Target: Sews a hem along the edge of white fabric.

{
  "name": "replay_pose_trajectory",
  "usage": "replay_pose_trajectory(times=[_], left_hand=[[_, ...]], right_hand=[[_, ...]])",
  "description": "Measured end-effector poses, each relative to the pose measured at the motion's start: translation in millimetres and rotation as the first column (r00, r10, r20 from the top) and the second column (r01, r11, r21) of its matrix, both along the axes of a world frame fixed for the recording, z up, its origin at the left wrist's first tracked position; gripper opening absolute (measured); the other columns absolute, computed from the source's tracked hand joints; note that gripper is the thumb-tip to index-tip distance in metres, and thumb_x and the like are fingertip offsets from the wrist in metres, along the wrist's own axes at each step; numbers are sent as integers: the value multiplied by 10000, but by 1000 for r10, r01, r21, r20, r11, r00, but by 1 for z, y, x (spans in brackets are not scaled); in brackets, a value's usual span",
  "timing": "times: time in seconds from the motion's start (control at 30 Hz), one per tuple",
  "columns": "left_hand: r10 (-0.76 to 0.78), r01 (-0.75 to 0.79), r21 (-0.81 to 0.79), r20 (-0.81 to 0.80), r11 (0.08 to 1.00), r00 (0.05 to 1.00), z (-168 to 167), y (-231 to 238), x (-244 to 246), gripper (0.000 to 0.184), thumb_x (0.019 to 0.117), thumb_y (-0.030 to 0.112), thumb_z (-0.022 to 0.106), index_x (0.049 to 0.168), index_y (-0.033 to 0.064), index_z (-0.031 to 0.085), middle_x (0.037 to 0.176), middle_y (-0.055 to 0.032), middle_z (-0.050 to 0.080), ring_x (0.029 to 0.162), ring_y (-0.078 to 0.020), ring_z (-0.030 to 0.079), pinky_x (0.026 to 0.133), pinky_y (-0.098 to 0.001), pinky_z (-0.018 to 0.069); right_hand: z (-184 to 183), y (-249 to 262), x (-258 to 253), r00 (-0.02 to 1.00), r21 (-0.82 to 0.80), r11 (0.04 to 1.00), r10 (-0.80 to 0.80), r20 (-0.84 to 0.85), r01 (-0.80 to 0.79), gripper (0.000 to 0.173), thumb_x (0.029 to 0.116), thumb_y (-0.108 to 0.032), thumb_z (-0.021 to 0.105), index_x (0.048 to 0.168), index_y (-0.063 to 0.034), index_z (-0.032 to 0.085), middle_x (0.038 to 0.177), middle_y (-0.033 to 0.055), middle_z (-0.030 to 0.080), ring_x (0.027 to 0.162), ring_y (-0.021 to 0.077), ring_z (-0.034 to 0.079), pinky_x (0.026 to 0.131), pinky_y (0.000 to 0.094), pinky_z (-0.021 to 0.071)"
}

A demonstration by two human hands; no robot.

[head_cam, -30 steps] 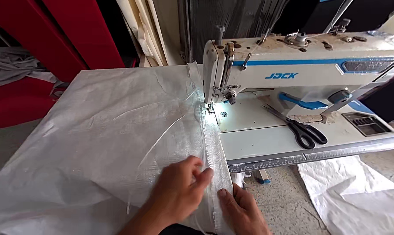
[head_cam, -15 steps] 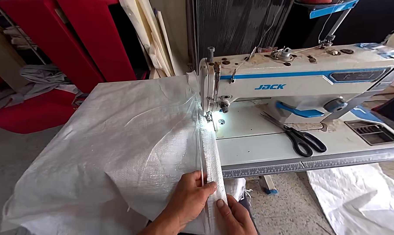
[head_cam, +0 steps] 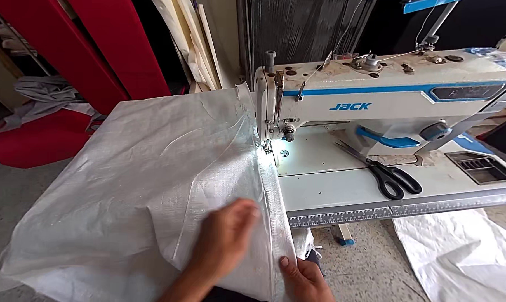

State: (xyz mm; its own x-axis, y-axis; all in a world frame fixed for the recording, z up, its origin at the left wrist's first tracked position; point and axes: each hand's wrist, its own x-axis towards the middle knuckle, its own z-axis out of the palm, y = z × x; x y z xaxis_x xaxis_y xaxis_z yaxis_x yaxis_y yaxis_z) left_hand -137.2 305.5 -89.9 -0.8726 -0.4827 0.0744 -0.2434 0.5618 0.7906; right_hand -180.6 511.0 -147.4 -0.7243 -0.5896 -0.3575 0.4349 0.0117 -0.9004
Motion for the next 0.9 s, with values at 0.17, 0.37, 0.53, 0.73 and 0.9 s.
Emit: replay_pose_trajectory(times=[0.17, 0.37, 0.53, 0.73, 0.9], left_hand=[[622, -607, -380, -97, 699, 777, 30, -180, 135, 484, 1080, 230, 486, 1398, -135, 495, 1388, -378, 527, 1304, -476, 532, 1096, -589, 418], [630, -473, -451, 312, 757, 712, -20, -297, 147, 608, 1110, 395, 385, 1602, 41, 335, 1662, -290, 219, 1535, -507, 183, 1202, -704, 158], [590, -432, -462, 283, 775, 756, -36, -374, 128, 669, 1098, 527, 273, 1655, 161, 224, 1636, -282, 296, 1502, -537, 250, 1128, -787, 208], [605, -468, -422, 295, 777, 739, -32, -381, 112, 687, 1086, 580, 259, 1663, 213, 198, 1622, -314, 296, 1480, -565, 272, 1110, -803, 225], [591, -427, -467, 292, 774, 752, -34, -387, 114, 737, 1069, 620, 228, 1656, 173, 225, 1637, -263, 313, 1501, -521, 277, 1131, -793, 215]], right_hand=[[7, -2, -9, 998, -12, 1000, 20, 65, -19, 254, 1069, -90, 481, 953, -39, 701, 766, 14, 738, 699, 79, 715, 704, 279, 617], [9, -14, -16, 994, 27, 997, 65, 90, -67, 270, 1077, -144, 472, 961, -42, 693, 781, 31, 732, 710, 103, 715, 707, 306, 622], [7, -24, -21, 993, 11, 999, 51, 103, -52, 283, 1082, -172, 467, 995, -17, 687, 810, 70, 739, 732, 142, 729, 717, 335, 632], [5, -27, -22, 989, -31, 999, 36, 141, -32, 290, 1087, -184, 465, 1030, 7, 676, 841, 101, 742, 752, 162, 737, 722, 344, 637], [11, -17, -15, 989, -1, 997, 78, 128, -79, 228, 1062, -159, 520, 1021, -9, 686, 839, 85, 748, 756, 150, 739, 737, 330, 636]])
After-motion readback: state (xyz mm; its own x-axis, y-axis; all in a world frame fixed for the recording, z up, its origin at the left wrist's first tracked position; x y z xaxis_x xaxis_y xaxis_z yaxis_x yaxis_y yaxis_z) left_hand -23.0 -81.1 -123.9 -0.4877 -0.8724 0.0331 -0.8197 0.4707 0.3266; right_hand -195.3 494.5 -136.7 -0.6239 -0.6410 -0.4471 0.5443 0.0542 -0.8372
